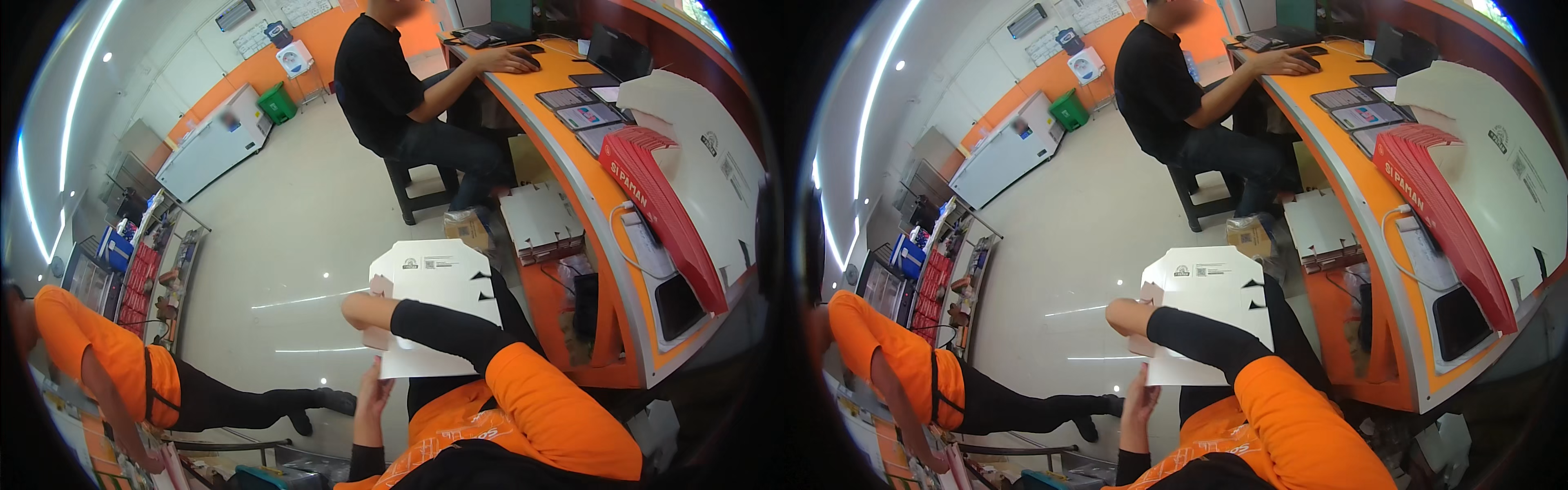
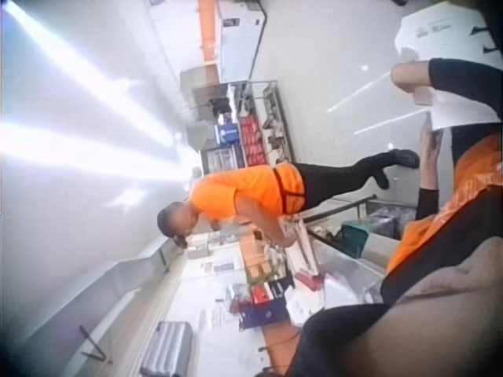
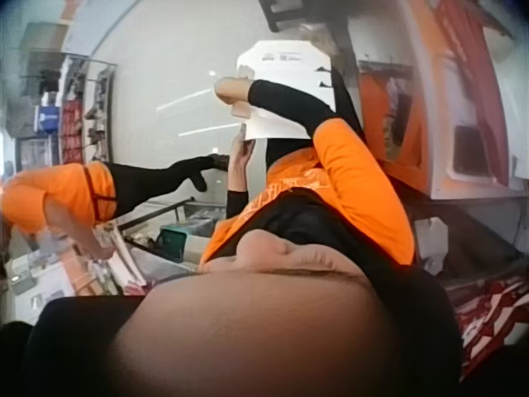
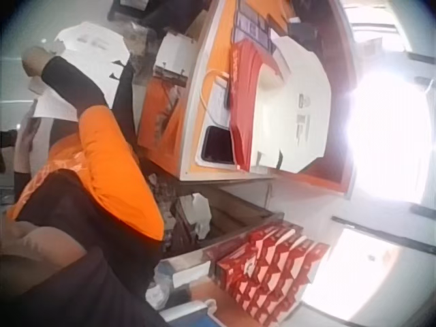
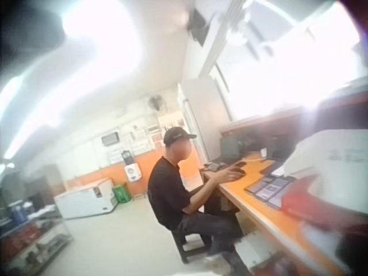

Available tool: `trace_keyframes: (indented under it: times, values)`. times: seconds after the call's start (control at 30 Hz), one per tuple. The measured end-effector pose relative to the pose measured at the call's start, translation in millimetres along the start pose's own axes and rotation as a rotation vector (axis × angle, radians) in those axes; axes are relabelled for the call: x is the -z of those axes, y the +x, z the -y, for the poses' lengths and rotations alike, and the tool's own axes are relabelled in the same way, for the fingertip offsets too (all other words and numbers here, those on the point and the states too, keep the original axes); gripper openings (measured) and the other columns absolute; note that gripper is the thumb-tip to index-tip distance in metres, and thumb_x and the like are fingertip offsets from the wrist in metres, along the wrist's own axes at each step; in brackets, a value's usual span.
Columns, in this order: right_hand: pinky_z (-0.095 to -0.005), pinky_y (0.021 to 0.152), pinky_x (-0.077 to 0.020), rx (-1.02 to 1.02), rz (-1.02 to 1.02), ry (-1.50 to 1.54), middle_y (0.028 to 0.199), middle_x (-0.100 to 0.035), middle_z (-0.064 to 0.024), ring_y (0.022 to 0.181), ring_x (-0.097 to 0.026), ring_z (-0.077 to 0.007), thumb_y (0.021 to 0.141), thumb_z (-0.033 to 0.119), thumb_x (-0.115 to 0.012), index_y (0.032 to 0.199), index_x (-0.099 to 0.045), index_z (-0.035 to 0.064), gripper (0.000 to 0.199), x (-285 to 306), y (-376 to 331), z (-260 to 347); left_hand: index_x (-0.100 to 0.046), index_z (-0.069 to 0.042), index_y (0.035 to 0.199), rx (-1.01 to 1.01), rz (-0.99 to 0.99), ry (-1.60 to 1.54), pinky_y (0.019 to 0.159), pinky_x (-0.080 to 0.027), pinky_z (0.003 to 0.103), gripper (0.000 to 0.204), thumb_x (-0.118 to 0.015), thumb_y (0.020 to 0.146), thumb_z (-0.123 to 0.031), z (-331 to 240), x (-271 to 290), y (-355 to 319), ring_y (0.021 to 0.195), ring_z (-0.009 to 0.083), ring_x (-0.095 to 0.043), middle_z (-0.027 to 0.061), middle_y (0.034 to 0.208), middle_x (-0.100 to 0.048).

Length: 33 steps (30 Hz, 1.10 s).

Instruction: The person folds flat cardboard pieces into small red and white boxes by hand. They repeatedly pick up a flat piece, fold the sides, and place the finished box onto a stack on the counter. A coworker sits at a computer in the background.

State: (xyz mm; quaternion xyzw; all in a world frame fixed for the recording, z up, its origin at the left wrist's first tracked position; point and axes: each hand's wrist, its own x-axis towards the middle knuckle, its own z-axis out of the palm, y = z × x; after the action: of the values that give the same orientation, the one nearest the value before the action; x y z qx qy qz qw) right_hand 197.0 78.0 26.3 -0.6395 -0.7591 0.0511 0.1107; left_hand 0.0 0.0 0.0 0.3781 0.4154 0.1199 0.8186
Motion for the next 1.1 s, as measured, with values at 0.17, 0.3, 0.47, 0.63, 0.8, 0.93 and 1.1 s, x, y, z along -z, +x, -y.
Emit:
trace_keyframes:
  times: [0.17, 0.3, 0.47, 0.63, 0.8, 0.93, 1.1]
  values:
    - [-0.0381, 0.080, -0.0497, -0.320, 0.795, -0.156, 0.095, -0.069, -0.0050, 0.093, -0.065, -0.0263, 0.071, 0.017, -0.069, 0.090, -0.071, 0.0173, 0.019, -23, -50, 42, -0.052, 0.000, 0.111, 0.135, -0.007, 0.059, 0.078, -0.055, 0.035, 0.036, -0.054, 0.093, -0.031, 80, -24, -6, 0.095, 0.0199, -0.059, 0.0109, 0.106, -0.057]
    - [-0.0389, 0.078, -0.0502, -0.211, 0.714, -0.109, 0.101, -0.067, -0.0090, 0.096, -0.063, -0.0273, 0.075, 0.017, -0.062, 0.094, -0.071, 0.0124, 0.022, -28, -91, 72, -0.053, 0.002, 0.109, 0.094, 0.185, 0.223, 0.077, -0.051, 0.029, 0.033, -0.057, 0.092, -0.026, 86, 6, -27, 0.095, 0.0151, -0.058, 0.0095, 0.102, -0.060]
    - [-0.0383, 0.067, -0.0507, -0.066, -0.382, 0.283, 0.084, -0.063, -0.0115, 0.078, -0.063, -0.0293, 0.075, 0.019, -0.062, 0.091, -0.060, 0.0027, 0.023, -16, -169, 79, -0.027, 0.008, 0.133, -0.395, 0.112, 1.022, 0.087, -0.045, 0.035, 0.065, -0.061, 0.087, -0.021, 54, 10, -50, 0.103, 0.0288, -0.053, 0.0215, 0.124, -0.045]
    - [-0.0399, 0.071, -0.0504, -0.963, -0.312, 0.667, 0.093, -0.063, -0.0203, 0.078, -0.064, -0.0351, 0.080, 0.049, -0.060, 0.095, -0.053, -0.0002, 0.052, 23, -218, 102, -0.005, 0.011, 0.140, -0.676, 0.231, 1.249, 0.109, -0.019, 0.044, 0.082, -0.059, 0.085, -0.018, 34, -27, -62, 0.131, 0.0445, -0.022, 0.0325, 0.142, -0.017]
    - [-0.0391, 0.072, -0.0495, -0.962, -0.150, 0.823, 0.080, -0.064, -0.0198, 0.080, -0.064, -0.0337, 0.082, 0.061, -0.050, 0.099, -0.054, -0.0017, 0.065, -4, -230, 89, -0.014, 0.008, 0.140, -0.763, 0.136, 1.432, 0.107, -0.017, 0.054, 0.077, -0.057, 0.086, -0.025, 49, -58, -66, 0.132, 0.0476, -0.020, 0.0328, 0.144, -0.016]
    - [-0.0344, 0.067, -0.0492, -0.859, -0.248, 0.855, 0.078, -0.062, -0.0145, 0.072, -0.063, -0.0254, 0.087, 0.052, -0.051, 0.099, -0.055, 0.0018, 0.052, -42, -235, 75, -0.024, 0.004, 0.138, -0.804, 0.255, 1.512, 0.106, -0.021, 0.052, 0.066, -0.055, 0.088, -0.027, 52, -77, -68, 0.131, 0.0441, -0.025, 0.0301, 0.142, -0.022]
    - [-0.0254, 0.053, -0.0463, -0.730, -0.296, 1.580, 0.081, -0.062, -0.0048, 0.062, -0.058, -0.0121, 0.094, 0.030, -0.049, 0.108, -0.053, 0.0033, 0.031, -37, -261, 62, -0.039, 0.003, 0.127, -0.540, 0.222, 0.817, 0.100, -0.034, 0.038, 0.045, -0.041, 0.096, -0.030, 47, -78, -63, 0.118, 0.0313, -0.044, 0.0226, 0.127, -0.044]
